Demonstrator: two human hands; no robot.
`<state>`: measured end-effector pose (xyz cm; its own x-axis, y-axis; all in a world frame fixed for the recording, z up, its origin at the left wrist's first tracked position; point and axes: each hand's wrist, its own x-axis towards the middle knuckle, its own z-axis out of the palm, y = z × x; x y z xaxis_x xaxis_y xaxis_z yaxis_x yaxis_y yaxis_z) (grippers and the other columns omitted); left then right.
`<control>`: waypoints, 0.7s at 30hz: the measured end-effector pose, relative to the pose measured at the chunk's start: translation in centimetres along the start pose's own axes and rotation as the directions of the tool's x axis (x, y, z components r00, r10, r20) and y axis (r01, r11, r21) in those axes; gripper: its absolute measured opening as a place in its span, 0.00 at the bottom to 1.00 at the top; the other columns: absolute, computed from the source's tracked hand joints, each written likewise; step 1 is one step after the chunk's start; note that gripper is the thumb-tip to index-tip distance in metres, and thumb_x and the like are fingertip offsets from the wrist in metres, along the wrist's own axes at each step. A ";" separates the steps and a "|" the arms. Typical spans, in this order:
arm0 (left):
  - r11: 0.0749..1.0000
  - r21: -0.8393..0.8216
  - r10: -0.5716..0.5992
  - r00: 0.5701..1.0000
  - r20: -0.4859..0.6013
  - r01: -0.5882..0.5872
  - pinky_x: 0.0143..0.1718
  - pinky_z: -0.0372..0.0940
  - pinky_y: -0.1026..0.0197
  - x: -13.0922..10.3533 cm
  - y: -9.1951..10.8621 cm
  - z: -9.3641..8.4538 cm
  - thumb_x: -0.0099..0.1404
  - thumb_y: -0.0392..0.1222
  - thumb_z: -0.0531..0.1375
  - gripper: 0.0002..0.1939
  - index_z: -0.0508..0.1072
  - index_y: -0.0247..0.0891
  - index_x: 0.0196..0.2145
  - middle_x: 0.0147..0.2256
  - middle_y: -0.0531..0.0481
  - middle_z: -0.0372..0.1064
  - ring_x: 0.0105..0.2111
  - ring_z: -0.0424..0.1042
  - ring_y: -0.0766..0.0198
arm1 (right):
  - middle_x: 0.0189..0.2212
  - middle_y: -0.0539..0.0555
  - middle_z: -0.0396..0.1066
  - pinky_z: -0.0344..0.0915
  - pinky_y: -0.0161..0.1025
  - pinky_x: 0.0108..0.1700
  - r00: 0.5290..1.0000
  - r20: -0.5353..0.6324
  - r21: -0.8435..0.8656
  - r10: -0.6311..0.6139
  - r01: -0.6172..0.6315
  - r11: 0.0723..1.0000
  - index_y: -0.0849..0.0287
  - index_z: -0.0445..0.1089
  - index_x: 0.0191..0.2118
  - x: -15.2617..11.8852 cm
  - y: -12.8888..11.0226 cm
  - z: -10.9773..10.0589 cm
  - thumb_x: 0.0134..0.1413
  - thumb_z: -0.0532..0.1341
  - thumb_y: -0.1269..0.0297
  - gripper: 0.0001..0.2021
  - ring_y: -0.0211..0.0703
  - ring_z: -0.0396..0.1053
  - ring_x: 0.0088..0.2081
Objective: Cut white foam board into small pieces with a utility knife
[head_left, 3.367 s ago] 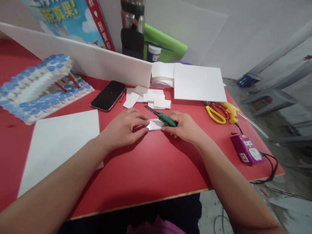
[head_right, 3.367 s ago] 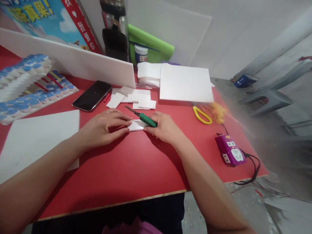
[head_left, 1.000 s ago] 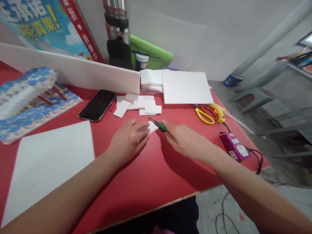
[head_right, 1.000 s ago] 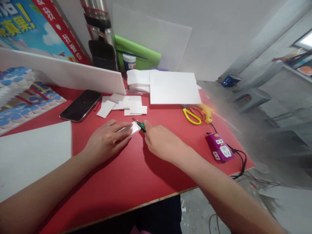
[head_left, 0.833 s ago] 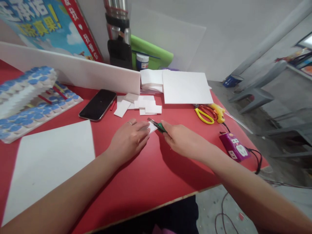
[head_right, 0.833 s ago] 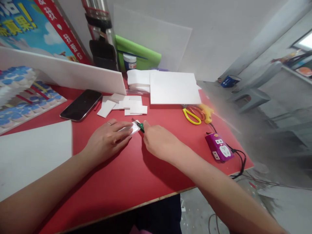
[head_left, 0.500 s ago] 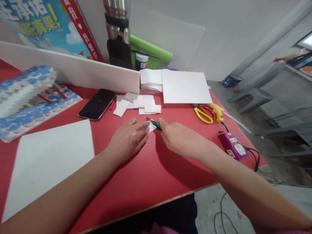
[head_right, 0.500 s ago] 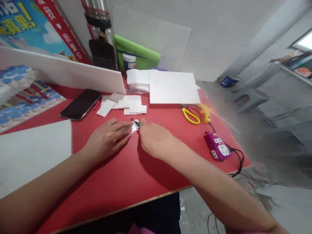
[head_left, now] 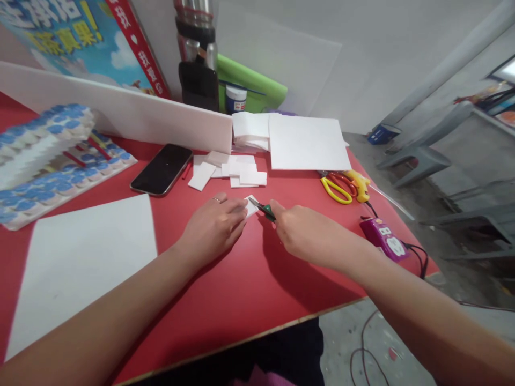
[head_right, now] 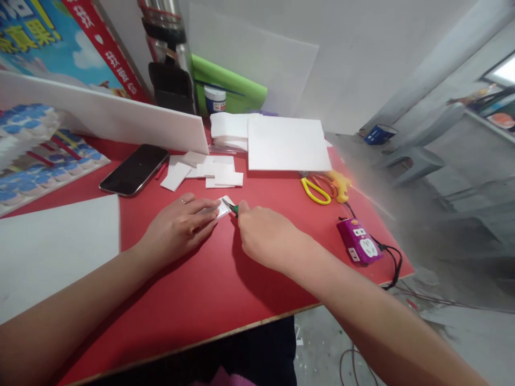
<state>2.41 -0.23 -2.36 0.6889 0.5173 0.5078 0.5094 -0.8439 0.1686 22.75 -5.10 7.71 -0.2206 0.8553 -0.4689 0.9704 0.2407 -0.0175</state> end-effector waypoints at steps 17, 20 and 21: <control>0.999 0.010 0.037 0.998 -0.050 -0.037 0.41 0.68 0.52 -0.3 -0.3 0.3 0.77 0.36 0.56 0.15 0.82 0.35 0.37 0.48 0.40 0.81 0.36 0.73 0.55 | 0.33 0.62 0.79 0.46 0.42 0.26 0.998 -0.014 0.013 0.069 -0.068 0.998 0.70 0.59 0.66 -3.3 1.1 3.7 0.67 0.51 0.76 0.23 0.50 0.74 0.29; 0.999 0.008 0.042 0.998 -0.052 -0.042 0.42 0.69 0.52 -0.4 -0.5 0.3 0.78 0.38 0.55 0.16 0.82 0.35 0.38 0.49 0.39 0.80 0.38 0.74 0.54 | 0.34 0.60 0.79 0.52 0.40 0.28 0.991 -0.127 0.223 0.040 -0.011 0.975 0.63 0.65 0.62 -4.2 2.3 5.0 0.70 0.51 0.71 0.19 0.49 0.76 0.31; 0.999 0.005 0.045 0.998 -0.052 -0.045 0.43 0.69 0.51 -0.5 -0.7 0.3 0.78 0.38 0.55 0.16 0.83 0.34 0.39 0.50 0.38 0.80 0.39 0.75 0.54 | 0.34 0.58 0.79 0.55 0.39 0.30 0.982 -0.187 0.307 0.039 0.021 0.951 0.60 0.67 0.60 -4.4 2.8 5.3 0.71 0.52 0.68 0.16 0.49 0.75 0.32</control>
<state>1.87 0.14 -2.96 0.6835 0.4710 0.5577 0.4810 -0.8653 0.1413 26.97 -10.62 5.04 -0.1971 0.9347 -0.2957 0.9488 0.1058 -0.2977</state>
